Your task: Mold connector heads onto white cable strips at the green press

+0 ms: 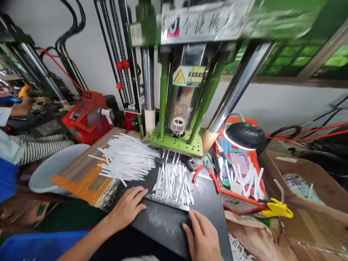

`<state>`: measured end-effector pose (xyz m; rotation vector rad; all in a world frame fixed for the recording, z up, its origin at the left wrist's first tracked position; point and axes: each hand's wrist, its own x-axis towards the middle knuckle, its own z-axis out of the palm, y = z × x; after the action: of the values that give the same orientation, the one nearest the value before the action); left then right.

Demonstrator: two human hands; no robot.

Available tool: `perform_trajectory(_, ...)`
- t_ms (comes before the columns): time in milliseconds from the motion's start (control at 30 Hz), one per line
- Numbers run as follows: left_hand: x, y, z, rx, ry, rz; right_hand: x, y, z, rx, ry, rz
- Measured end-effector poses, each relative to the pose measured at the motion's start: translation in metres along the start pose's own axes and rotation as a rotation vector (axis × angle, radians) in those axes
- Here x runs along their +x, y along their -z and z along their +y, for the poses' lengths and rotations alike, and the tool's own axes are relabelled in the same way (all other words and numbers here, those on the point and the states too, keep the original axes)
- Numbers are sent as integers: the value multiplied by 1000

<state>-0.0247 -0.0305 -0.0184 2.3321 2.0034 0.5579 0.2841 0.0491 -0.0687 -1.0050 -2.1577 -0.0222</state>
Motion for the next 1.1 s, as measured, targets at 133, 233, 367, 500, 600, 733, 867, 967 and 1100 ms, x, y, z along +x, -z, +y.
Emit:
perform_trajectory(133,23,-12,10,-152,72,-76,12,-18,-14,7,-39,-59)
perform_trajectory(233,17,-13,7,-221,48,-111,18,-9,-21,24,-69,-122)
perform_trajectory(367,-3,-5,-1,-262,4,-139,22,10,-36,65,-122,-309)
perform_trajectory(500,-9,-1,-7,-305,-30,-190,25,18,-48,116,-61,-431)
perform_trajectory(600,-2,0,-6,-378,-25,-234,33,23,-45,205,-30,-489)
perform_trajectory(733,14,-1,-4,-455,-27,-281,61,19,-32,393,15,-683)
perform_trajectory(867,22,-5,1,-469,-3,-286,101,-12,-31,423,-144,-499)
perform_trajectory(967,21,-7,5,-422,29,-247,121,-28,-28,378,-307,-199)
perform_trajectory(1100,16,-11,4,-364,11,-189,96,4,9,276,-603,35)
